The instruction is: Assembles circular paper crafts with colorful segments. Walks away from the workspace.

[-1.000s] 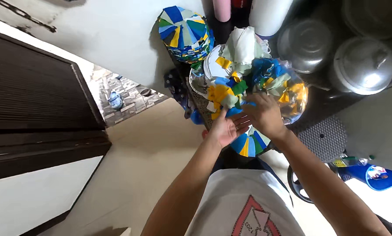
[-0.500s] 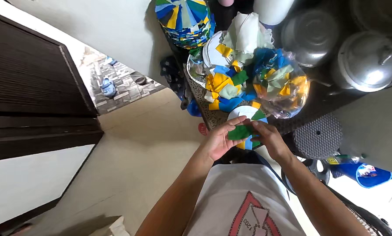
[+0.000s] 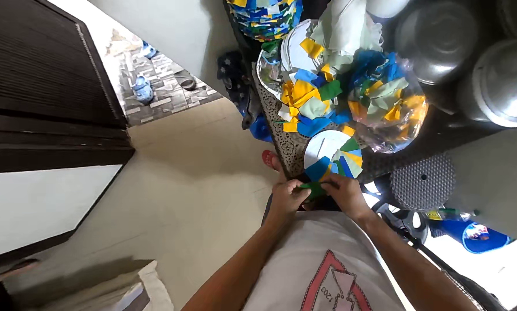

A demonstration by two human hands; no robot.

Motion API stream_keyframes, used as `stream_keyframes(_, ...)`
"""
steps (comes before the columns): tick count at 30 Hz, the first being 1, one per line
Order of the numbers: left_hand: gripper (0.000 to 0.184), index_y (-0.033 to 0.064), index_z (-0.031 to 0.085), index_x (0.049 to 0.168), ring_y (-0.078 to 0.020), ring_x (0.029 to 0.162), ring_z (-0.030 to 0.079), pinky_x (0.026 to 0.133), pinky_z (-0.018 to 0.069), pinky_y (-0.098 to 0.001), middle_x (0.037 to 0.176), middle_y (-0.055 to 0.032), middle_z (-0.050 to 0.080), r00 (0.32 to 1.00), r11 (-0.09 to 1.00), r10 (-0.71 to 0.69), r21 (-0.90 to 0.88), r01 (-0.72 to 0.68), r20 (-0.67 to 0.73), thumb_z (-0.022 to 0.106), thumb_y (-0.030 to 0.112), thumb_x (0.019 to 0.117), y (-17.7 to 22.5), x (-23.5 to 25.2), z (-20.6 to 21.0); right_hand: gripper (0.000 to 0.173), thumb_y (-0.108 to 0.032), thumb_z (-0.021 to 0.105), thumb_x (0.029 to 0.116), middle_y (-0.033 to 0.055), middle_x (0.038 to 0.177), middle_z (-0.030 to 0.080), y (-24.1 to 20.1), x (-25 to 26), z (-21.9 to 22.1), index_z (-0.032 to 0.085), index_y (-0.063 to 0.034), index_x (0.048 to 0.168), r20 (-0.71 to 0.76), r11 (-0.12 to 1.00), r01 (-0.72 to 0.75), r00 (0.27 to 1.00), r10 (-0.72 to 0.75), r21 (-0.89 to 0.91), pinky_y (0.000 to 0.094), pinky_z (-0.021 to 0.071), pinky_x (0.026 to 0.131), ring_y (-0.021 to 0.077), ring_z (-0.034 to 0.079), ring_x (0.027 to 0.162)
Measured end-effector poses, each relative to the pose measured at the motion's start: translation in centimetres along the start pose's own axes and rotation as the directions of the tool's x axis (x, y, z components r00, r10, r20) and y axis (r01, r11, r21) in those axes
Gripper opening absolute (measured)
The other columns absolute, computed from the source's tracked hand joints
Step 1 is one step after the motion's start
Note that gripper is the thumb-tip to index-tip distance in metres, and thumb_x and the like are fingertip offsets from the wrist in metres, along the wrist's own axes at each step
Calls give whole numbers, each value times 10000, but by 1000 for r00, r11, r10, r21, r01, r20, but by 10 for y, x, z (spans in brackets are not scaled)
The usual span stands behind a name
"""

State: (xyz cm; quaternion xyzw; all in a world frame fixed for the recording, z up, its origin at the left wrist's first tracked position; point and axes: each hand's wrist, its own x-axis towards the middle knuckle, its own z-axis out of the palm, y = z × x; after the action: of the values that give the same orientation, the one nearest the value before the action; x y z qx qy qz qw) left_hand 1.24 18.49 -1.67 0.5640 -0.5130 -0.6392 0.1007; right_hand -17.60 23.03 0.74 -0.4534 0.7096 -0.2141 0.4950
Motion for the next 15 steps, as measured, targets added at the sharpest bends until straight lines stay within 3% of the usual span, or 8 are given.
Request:
stream_keyframes(6, 215, -30, 692, 1117, -165, 795, 681, 761, 573, -342, 979, -145, 701, 996, 987, -28, 153, 41, -89, 615, 142, 1013, 21, 18, 0, 193, -125, 631, 1007, 156, 966, 740, -10, 25, -8, 736, 15, 1087, -82, 993, 21, 996, -30, -113, 408, 573, 837, 233, 713, 852)
stream_keyframes(15, 221, 30, 725, 1064, -161, 771, 700, 761, 579, -368, 900, -85, 732, 988, 949, -45, 303, 89, -151, 625, 222, 1022, 23, 36, 4, 161, -124, 663, 997, 185, 879, 721, -8, 48, -11, 718, 18, 1050, -120, 965, 48, 989, -81, -259, 550, 565, 765, 344, 709, 806)
